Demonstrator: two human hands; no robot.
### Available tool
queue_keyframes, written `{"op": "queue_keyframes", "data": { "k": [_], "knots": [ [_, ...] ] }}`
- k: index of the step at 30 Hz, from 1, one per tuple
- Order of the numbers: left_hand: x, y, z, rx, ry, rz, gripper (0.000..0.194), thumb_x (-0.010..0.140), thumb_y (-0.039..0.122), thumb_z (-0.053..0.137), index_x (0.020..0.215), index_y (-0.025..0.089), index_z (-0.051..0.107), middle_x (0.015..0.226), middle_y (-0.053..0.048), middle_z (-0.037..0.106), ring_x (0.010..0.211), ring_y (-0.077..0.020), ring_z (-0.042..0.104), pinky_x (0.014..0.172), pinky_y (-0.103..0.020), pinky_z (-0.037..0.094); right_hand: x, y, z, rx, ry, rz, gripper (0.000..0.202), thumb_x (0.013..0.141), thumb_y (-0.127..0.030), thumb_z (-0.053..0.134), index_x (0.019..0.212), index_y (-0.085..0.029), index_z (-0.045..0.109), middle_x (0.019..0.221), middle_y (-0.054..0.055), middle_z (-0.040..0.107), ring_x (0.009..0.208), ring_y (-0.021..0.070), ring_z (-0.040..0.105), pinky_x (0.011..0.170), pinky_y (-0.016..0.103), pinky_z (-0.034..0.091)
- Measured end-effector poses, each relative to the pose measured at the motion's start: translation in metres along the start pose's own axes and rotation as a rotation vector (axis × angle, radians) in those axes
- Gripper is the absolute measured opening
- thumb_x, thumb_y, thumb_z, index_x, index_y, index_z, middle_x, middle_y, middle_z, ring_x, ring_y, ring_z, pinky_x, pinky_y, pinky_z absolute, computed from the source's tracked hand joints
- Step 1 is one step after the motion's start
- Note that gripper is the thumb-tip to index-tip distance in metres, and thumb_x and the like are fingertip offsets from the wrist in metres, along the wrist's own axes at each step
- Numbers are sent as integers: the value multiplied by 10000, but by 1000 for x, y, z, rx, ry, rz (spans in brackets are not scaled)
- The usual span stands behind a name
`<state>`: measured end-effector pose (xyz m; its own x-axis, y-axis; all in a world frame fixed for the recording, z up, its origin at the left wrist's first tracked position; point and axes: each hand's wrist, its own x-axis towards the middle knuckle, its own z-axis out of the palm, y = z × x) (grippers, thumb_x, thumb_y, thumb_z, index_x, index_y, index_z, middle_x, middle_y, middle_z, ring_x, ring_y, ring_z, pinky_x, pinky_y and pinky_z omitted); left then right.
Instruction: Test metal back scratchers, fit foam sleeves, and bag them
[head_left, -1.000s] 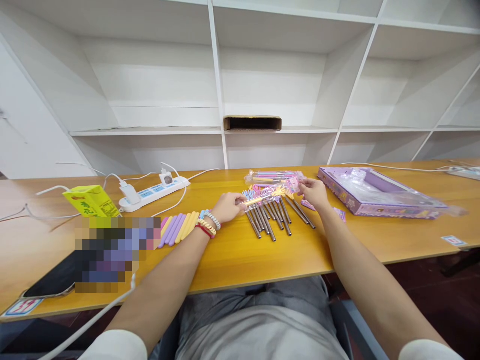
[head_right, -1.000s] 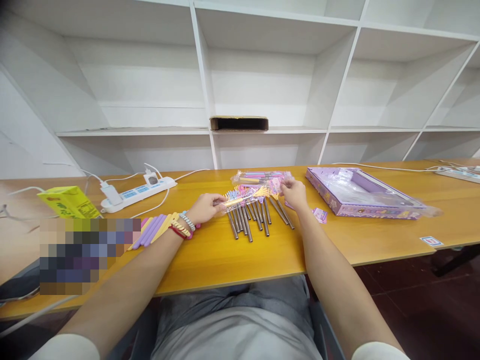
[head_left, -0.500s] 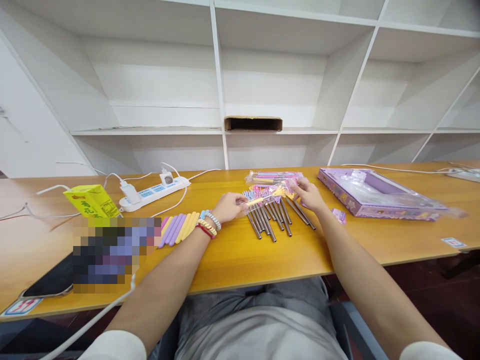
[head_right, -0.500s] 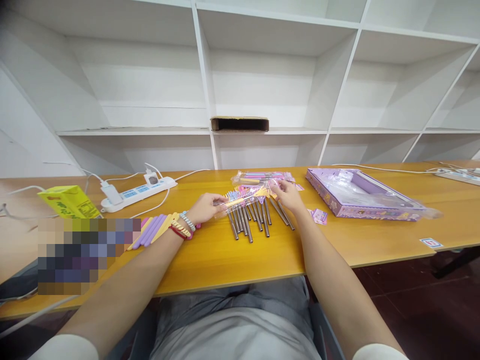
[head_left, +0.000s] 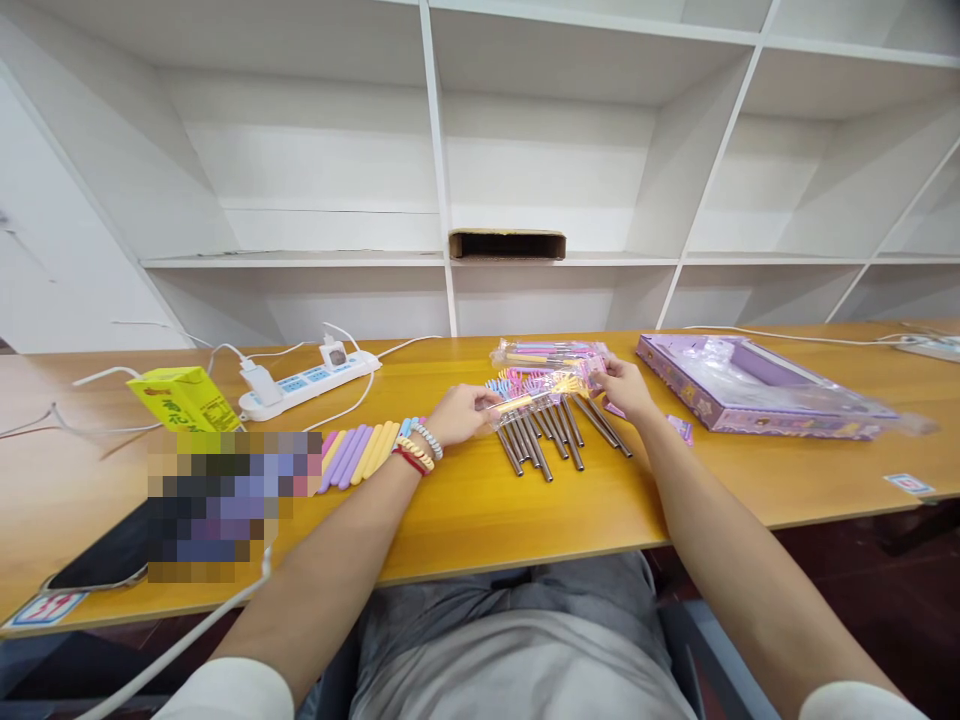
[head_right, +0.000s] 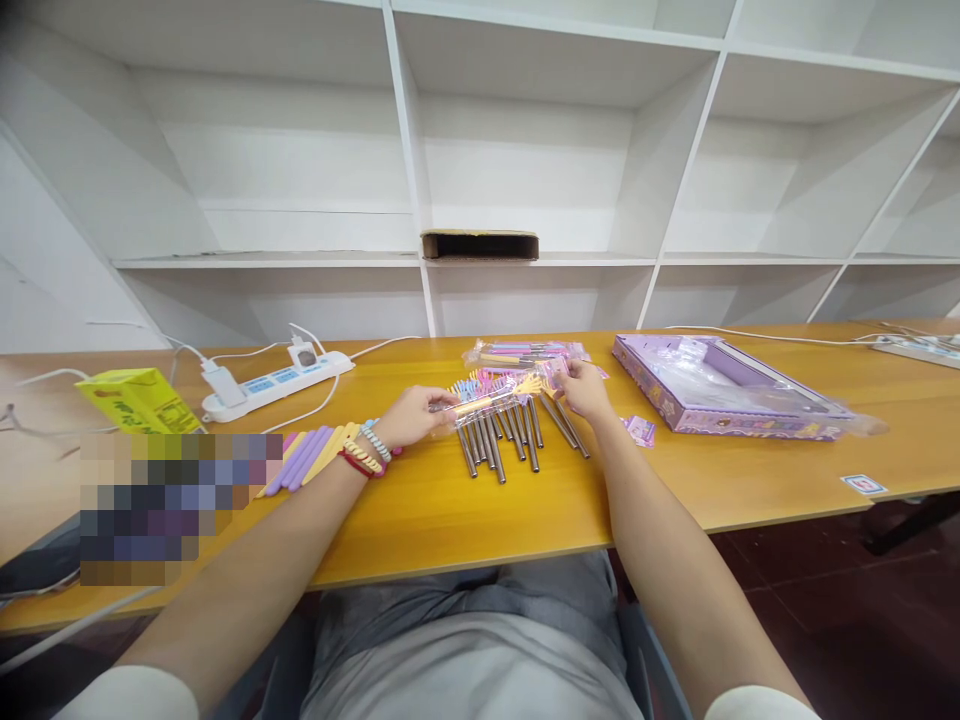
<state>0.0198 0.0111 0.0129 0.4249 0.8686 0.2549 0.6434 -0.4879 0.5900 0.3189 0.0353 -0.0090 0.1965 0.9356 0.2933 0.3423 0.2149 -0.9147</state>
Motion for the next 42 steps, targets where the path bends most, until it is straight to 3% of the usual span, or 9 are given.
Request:
{"op": "queue_keyframes", "data": {
  "k": [5, 11, 18, 30, 42],
  "knots": [
    [-1, 1, 0, 9, -2, 2, 327, 712, 341, 574, 967, 165, 681, 949, -45, 695, 878, -193, 618, 814, -300, 463, -2, -4, 0, 33, -17, 30, 108, 634, -179, 560, 732, -152, 526, 629, 15, 569, 487, 137, 599, 324, 168, 375],
    [0, 1, 1, 8, 2, 7, 325, 718, 351, 572, 968, 175, 682, 966, -41, 694, 888, -191, 617, 829, -294, 463, -2, -4, 0, -47, 3, 52, 123, 686, -266, 537, 724, -150, 547, 615, 16, 563, 490, 148, 610, 305, 164, 350],
    [0, 2, 0, 15, 2, 11, 323, 719, 335, 572, 975, 173, 683, 975, -42, 693, 890, -189, 618, 833, -295, 464, -1, -2, -1, -55, 1, 46, 92, 668, -223, 533, 721, -152, 559, 623, 20, 585, 493, 139, 601, 322, 167, 353],
    [-2, 3, 1, 52, 4, 16, 309, 718, 344, 568, 955, 189, 689, 937, -35, 697, 853, -189, 616, 812, -295, 461, -4, -7, -1, -74, 71, 64, 160, 680, -306, 542, 637, -151, 547, 498, 1, 530, 429, 146, 568, 336, 199, 367],
    [-1, 1, 3, 46, -6, 38, 304, 718, 341, 557, 943, 184, 689, 915, -32, 700, 832, -176, 616, 781, -282, 463, -6, -8, 0, -53, 23, 73, 168, 661, -317, 554, 613, -159, 523, 470, -6, 512, 437, 140, 558, 362, 210, 412]
  ]
}}
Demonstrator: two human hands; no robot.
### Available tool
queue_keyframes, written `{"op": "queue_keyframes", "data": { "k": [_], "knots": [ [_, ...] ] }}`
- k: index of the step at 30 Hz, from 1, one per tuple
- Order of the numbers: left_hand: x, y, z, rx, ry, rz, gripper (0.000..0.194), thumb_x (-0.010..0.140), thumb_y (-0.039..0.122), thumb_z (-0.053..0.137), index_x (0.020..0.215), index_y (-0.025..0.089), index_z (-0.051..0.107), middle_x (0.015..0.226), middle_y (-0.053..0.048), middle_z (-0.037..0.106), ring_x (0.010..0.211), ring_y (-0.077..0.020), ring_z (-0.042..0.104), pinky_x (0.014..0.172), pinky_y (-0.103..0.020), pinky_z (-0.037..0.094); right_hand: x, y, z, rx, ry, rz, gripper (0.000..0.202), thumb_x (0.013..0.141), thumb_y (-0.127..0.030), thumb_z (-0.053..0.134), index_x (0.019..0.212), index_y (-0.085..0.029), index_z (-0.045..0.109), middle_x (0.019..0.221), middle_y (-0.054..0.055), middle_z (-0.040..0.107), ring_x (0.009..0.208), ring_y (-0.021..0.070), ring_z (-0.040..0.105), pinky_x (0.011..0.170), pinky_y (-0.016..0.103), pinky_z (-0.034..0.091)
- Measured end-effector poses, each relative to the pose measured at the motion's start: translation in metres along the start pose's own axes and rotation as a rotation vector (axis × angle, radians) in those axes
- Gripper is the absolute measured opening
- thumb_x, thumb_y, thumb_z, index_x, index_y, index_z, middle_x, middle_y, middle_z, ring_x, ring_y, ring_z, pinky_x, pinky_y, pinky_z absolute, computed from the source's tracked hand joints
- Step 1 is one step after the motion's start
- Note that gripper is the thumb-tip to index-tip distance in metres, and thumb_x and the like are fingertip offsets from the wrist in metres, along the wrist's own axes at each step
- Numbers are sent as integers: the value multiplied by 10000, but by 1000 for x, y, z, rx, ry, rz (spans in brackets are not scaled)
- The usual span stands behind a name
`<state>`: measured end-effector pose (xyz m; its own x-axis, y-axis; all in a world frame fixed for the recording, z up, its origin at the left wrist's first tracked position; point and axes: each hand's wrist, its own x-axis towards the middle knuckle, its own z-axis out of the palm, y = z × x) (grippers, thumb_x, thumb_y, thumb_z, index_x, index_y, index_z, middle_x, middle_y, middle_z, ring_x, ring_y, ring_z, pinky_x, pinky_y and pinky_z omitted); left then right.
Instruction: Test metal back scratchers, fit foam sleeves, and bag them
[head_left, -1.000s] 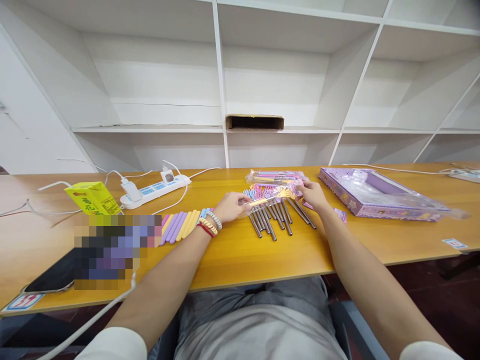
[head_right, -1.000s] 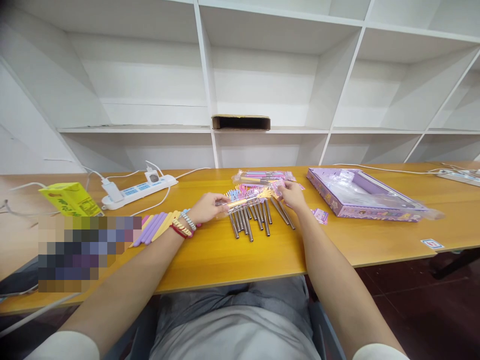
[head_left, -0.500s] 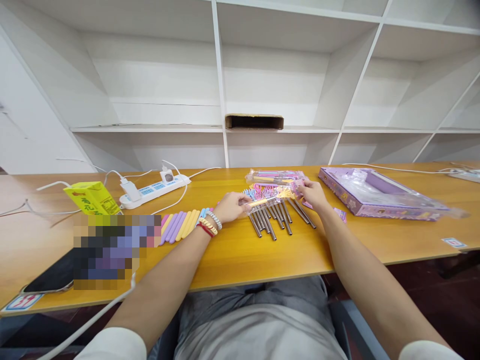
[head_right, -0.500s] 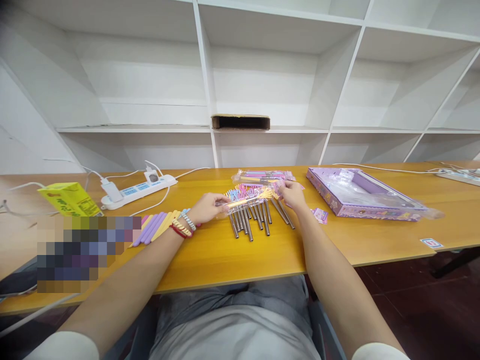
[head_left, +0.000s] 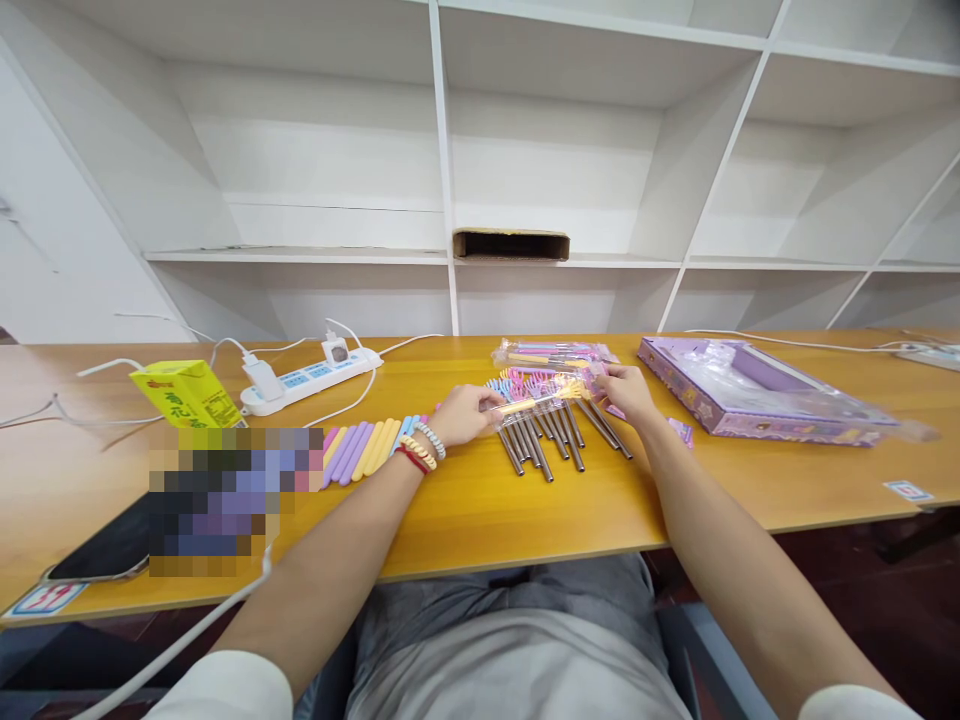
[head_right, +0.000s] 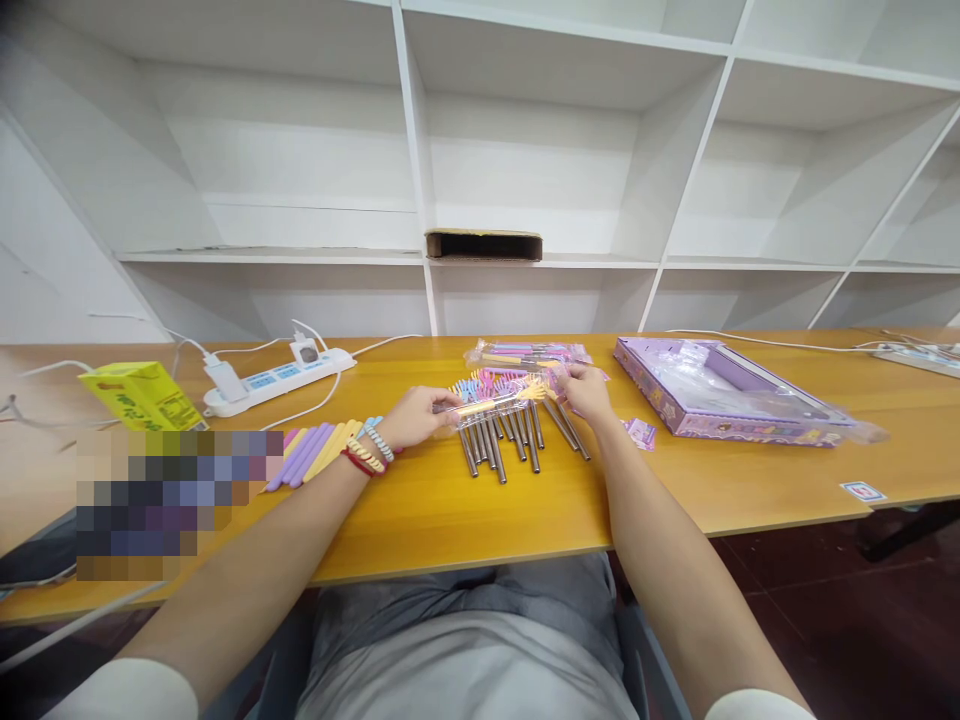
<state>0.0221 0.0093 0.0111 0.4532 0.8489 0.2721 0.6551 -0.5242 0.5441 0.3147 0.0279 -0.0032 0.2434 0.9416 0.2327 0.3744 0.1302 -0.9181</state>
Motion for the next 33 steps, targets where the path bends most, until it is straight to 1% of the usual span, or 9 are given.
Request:
{"op": "queue_keyframes", "data": {
  "k": [6, 9, 12, 15, 18, 23, 26, 31, 33],
  "knots": [
    [-1, 0, 0, -8, 4, 14, 301, 718, 337, 558, 938, 181, 691, 902, -33, 701, 822, -177, 617, 777, -282, 464, 3, 3, 1, -16, 9, 1, 161, 648, -313, 547, 594, -167, 503, 451, -19, 483, 411, 135, 539, 363, 217, 412],
    [-1, 1, -1, -4, -1, 3, 295, 715, 334, 561, 933, 187, 694, 894, -33, 703, 818, -180, 620, 771, -285, 466, 3, 3, 2, -8, 2, -1, 153, 644, -309, 544, 599, -168, 505, 473, -13, 500, 434, 140, 553, 361, 214, 403],
    [-1, 1, 0, -25, -12, -4, 302, 713, 332, 559, 942, 185, 691, 918, -33, 703, 843, -183, 622, 781, -282, 469, 3, 3, 1, -30, 23, -5, 171, 657, -326, 543, 596, -171, 503, 447, -25, 475, 394, 124, 511, 355, 217, 385],
    [-1, 1, 0, -27, -6, -5, 300, 710, 330, 560, 938, 186, 691, 928, -31, 702, 854, -185, 622, 783, -281, 470, 3, 4, 1, -67, 13, -37, 171, 656, -301, 537, 556, -173, 484, 419, -29, 456, 368, 100, 456, 364, 215, 377],
    [-1, 1, -1, -9, 1, -2, 293, 712, 330, 559, 932, 190, 693, 904, -27, 704, 835, -185, 623, 771, -282, 471, 3, 4, 1, -49, 2, -27, 143, 656, -287, 528, 576, -172, 495, 429, -24, 468, 382, 103, 460, 366, 213, 369],
    [-1, 0, -1, -33, -1, 0, 294, 716, 327, 554, 935, 186, 690, 934, -32, 701, 860, -184, 624, 775, -276, 474, 4, 5, 2, -42, 28, -28, 165, 654, -296, 520, 553, -187, 447, 403, -46, 395, 351, 106, 434, 356, 222, 346],
    [-1, 0, 0, -21, 4, 6, 285, 713, 320, 556, 928, 190, 692, 939, -30, 700, 863, -185, 623, 787, -283, 470, 5, 6, 2, -56, 28, -29, 138, 638, -248, 491, 530, -189, 430, 404, -37, 417, 358, 98, 418, 366, 218, 342],
    [-1, 0, -1, -31, -4, 1, 285, 720, 318, 555, 935, 187, 690, 940, -32, 701, 858, -183, 625, 787, -280, 474, 6, 8, 2, -67, 57, -59, 166, 657, -305, 495, 549, -181, 468, 422, -44, 388, 387, 86, 368, 377, 213, 333],
    [-2, 0, -1, -28, -7, -4, 288, 718, 316, 561, 938, 183, 689, 934, -35, 702, 850, -183, 626, 779, -281, 477, 6, 9, 1, -105, 47, -79, 160, 640, -289, 493, 531, -177, 460, 436, -42, 382, 408, 86, 366, 382, 211, 328]
  ]
}}
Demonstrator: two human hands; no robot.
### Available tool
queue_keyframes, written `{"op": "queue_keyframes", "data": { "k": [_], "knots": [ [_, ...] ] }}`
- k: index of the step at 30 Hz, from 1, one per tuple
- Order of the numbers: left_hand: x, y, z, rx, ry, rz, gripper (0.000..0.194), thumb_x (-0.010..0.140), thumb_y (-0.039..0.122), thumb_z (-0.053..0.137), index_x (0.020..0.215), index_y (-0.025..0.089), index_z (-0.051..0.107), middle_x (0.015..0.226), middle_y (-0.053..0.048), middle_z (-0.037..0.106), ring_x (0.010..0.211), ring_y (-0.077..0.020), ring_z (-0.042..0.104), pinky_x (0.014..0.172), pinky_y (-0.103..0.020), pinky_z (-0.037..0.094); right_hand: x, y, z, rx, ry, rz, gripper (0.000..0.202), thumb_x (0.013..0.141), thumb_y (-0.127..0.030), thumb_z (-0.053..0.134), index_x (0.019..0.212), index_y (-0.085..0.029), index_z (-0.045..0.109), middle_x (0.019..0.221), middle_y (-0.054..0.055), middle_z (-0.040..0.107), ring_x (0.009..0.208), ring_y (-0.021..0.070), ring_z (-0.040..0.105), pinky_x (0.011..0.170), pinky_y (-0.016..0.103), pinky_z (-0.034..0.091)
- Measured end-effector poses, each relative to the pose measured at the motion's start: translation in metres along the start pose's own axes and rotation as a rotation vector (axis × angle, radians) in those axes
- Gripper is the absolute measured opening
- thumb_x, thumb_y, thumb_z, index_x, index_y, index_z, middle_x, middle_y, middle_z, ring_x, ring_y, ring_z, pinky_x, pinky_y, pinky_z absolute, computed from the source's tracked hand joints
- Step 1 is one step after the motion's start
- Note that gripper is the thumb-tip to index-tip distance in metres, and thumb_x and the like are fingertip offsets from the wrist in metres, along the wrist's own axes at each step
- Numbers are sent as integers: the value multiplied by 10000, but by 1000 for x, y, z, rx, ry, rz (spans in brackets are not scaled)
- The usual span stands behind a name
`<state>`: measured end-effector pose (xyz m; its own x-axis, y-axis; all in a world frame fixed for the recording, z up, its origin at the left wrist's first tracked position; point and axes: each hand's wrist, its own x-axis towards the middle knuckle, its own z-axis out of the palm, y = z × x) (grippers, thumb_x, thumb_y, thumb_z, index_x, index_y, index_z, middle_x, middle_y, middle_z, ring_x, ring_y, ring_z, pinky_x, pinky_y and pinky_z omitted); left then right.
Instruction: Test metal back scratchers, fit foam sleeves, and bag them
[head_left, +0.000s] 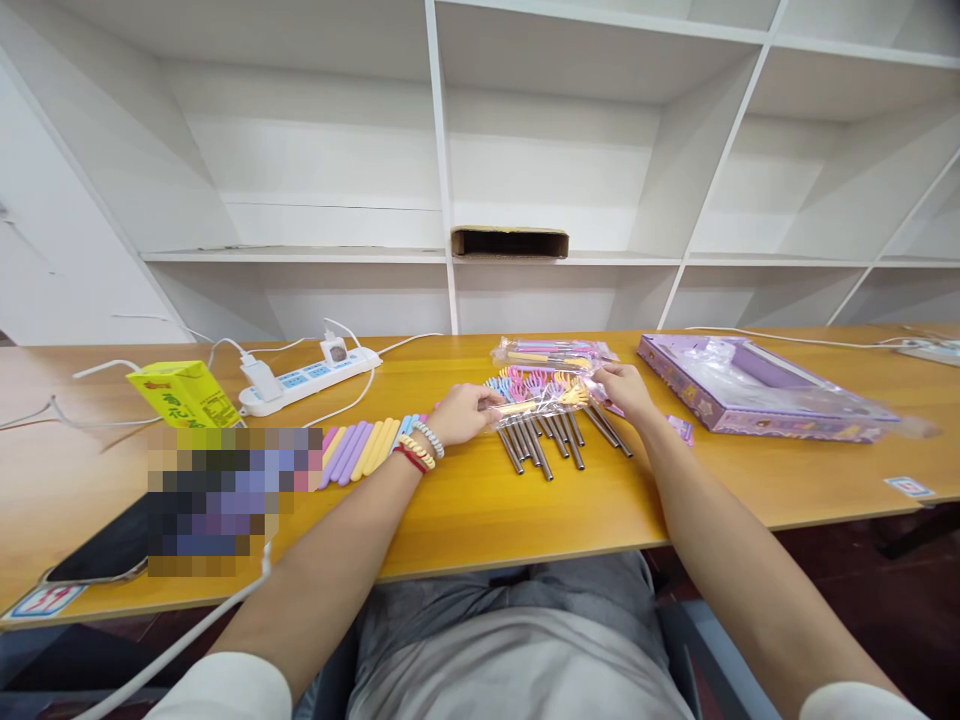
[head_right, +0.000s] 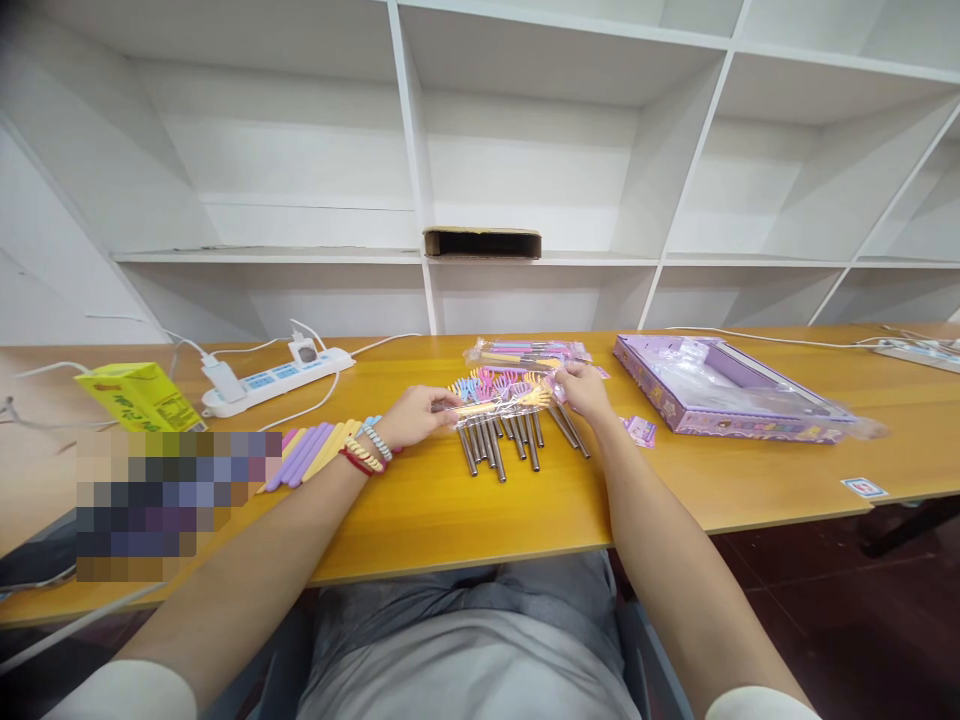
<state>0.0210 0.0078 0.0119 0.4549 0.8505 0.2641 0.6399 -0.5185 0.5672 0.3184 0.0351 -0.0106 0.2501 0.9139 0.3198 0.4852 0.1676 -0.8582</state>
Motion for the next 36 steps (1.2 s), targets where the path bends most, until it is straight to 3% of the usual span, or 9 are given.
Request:
{"op": "queue_keyframes", "data": {
  "k": [9, 15, 19, 26, 36],
  "knots": [
    [1, -1, 1, -22, 1, 5, 295, 718, 317, 565, 947, 178, 687, 959, -33, 699, 880, -179, 623, 796, -270, 474, -1, -1, 0, -12, -26, -60, 174, 636, -298, 489, 526, -163, 471, 454, -33, 413, 421, 84, 375, 407, 219, 315],
    [1, 0, 0, 38, 23, 6, 284, 724, 328, 561, 938, 194, 691, 918, -22, 701, 845, -178, 621, 782, -281, 465, -2, -3, 0, 49, -75, -3, 47, 560, -205, 454, 549, -166, 476, 446, -36, 431, 385, 84, 373, 393, 223, 296],
    [0, 1, -1, 56, 26, -13, 284, 720, 336, 564, 932, 194, 689, 913, -24, 702, 840, -180, 621, 779, -285, 464, -1, 2, 2, 85, -183, -31, 161, 527, -185, 483, 668, -149, 552, 510, -45, 453, 429, 75, 371, 418, 213, 286],
    [1, 0, -1, 38, 25, -26, 295, 718, 338, 567, 940, 187, 687, 920, -32, 701, 845, -183, 622, 782, -281, 470, 3, 6, 3, 100, -218, -134, 160, 577, -233, 536, 703, -143, 578, 559, -33, 485, 498, 84, 385, 483, 224, 301],
    [0, 1, -2, 43, 26, -33, 285, 717, 341, 564, 925, 190, 687, 899, -30, 700, 838, -184, 621, 770, -285, 474, -2, -3, 0, 104, -219, -60, 134, 591, -239, 544, 682, -145, 573, 553, -29, 500, 429, 64, 341, 435, 223, 255]
  ]
}}
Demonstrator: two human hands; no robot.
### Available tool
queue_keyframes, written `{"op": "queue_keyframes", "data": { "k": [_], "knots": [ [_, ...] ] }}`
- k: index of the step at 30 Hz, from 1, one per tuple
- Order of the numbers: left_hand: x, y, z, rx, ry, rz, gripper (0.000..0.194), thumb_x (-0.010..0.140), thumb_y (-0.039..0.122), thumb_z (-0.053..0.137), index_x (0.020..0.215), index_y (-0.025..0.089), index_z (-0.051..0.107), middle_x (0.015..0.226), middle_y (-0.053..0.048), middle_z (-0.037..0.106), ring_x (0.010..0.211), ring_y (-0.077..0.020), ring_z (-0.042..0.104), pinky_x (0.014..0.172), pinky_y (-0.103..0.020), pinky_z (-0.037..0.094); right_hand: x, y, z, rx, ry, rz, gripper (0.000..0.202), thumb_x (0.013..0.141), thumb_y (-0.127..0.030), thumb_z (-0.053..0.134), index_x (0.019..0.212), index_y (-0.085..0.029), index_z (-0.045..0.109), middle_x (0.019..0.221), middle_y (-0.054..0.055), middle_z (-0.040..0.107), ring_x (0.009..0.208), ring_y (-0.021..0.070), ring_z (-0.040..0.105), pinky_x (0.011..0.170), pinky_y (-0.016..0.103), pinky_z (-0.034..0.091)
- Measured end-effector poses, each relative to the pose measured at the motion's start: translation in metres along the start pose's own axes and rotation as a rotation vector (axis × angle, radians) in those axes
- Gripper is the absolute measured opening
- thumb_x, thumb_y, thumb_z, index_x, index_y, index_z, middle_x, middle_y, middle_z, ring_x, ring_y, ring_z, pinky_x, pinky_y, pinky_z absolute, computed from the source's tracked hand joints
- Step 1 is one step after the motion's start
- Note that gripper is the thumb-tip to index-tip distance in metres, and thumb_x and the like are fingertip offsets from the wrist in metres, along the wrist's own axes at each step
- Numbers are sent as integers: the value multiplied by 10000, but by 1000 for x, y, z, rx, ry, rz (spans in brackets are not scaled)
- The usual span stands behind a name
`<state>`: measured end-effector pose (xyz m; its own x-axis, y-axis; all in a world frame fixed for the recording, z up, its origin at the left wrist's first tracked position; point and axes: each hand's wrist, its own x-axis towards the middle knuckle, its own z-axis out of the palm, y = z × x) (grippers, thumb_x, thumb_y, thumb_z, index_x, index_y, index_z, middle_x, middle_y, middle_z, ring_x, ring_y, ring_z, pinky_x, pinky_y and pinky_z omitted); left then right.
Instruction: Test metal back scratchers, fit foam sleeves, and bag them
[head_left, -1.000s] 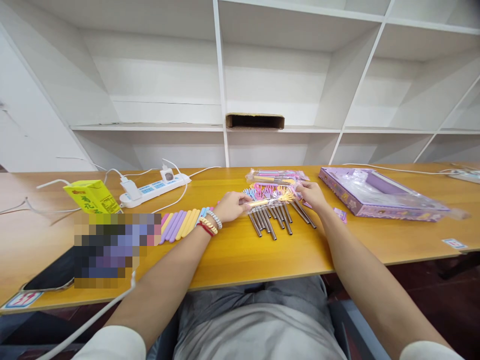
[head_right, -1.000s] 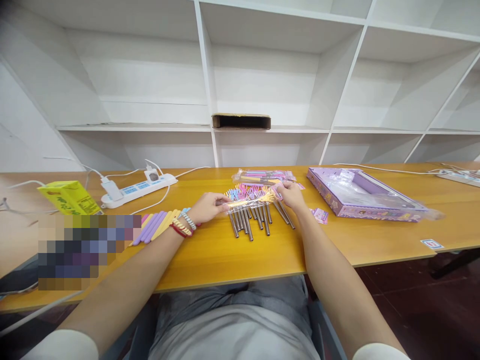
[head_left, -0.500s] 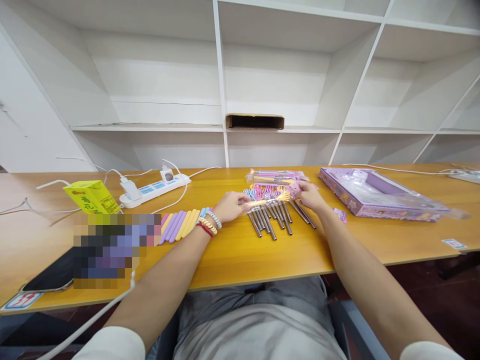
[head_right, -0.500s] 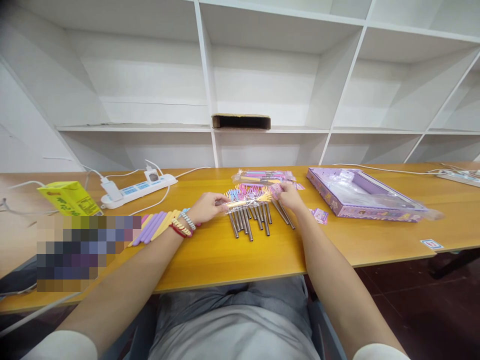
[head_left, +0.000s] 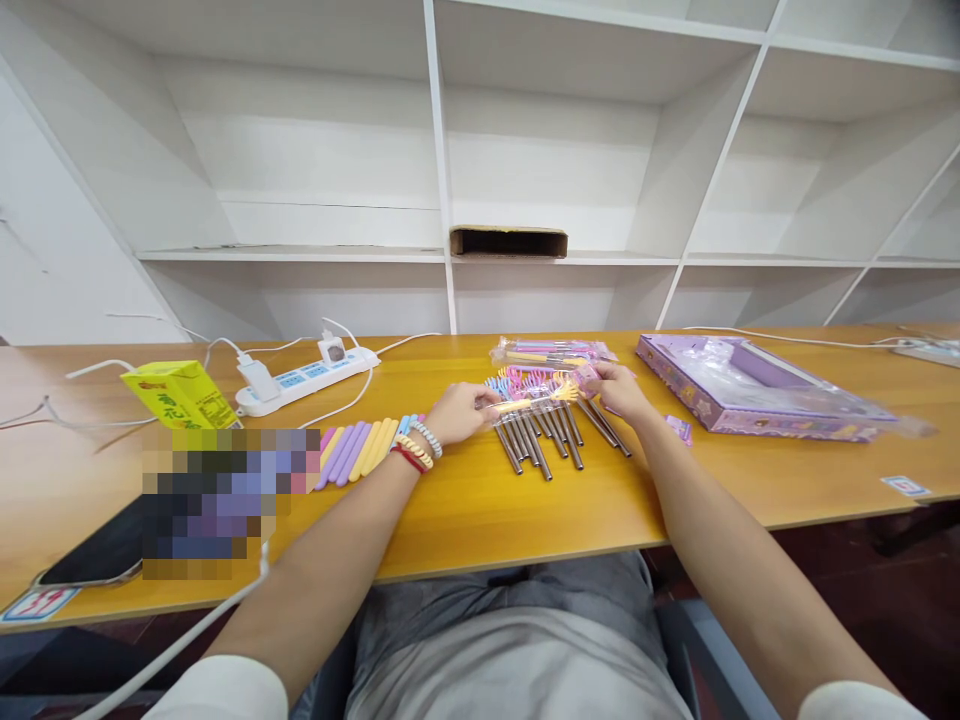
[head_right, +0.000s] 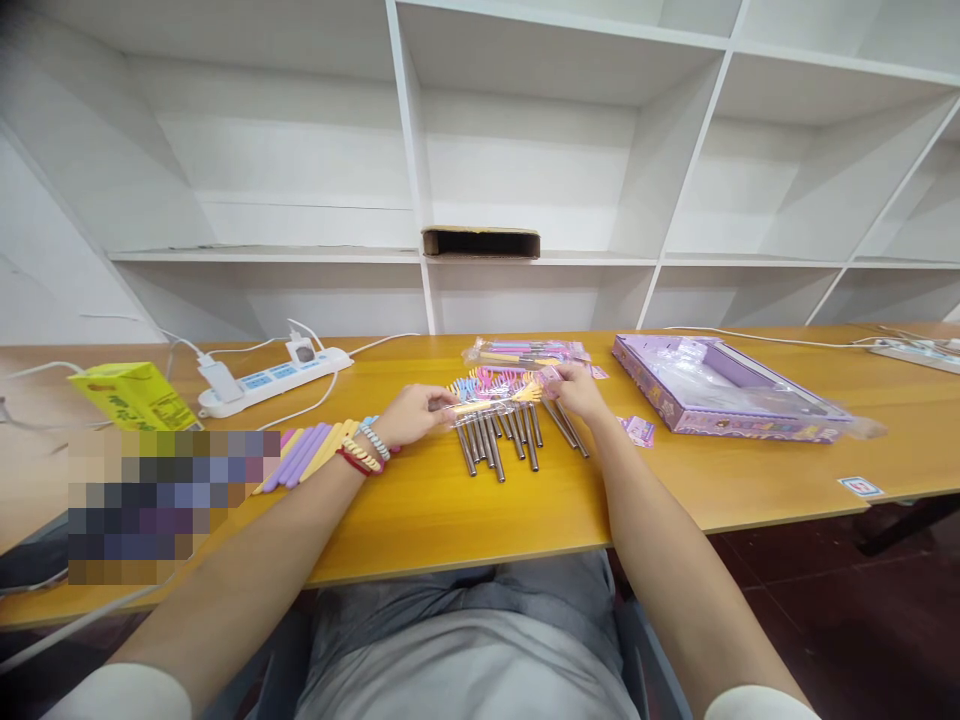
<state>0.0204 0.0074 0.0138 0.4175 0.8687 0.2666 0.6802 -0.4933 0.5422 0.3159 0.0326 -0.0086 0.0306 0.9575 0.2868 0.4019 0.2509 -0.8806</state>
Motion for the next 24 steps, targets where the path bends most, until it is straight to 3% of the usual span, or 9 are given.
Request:
{"op": "queue_keyframes", "data": {
  "k": [6, 12, 17, 24],
  "knots": [
    [2, -3, 2, -15, -2, 1, 298, 715, 351, 569, 936, 188, 686, 922, -37, 699, 857, -188, 624, 786, -284, 479, -3, -4, 0, -45, 51, -4, 208, 650, -346, 547, 642, -139, 570, 501, -28, 458, 408, 62, 321, 420, 224, 250],
    [2, -5, 3, -41, -16, -5, 304, 709, 343, 581, 949, 190, 688, 927, -40, 701, 864, -190, 626, 792, -281, 482, -3, -4, 1, -85, 80, 45, 151, 601, -288, 542, 552, -147, 523, 445, -32, 419, 400, 70, 333, 408, 221, 249],
    [2, -4, 3, -47, -20, 13, 300, 706, 339, 577, 938, 185, 688, 941, -36, 700, 878, -190, 624, 787, -280, 483, -3, -5, 0, -132, 134, 40, 236, 637, -373, 547, 535, -162, 516, 407, -40, 346, 401, 82, 319, 405, 231, 250],
    [1, -2, 3, -3, -1, -4, 283, 707, 328, 574, 929, 201, 694, 926, -29, 701, 836, -184, 623, 787, -285, 474, 0, 2, 0, -173, 83, 25, 95, 556, -229, 522, 503, -158, 490, 422, -41, 367, 409, 70, 305, 403, 221, 213]
  ]
}}
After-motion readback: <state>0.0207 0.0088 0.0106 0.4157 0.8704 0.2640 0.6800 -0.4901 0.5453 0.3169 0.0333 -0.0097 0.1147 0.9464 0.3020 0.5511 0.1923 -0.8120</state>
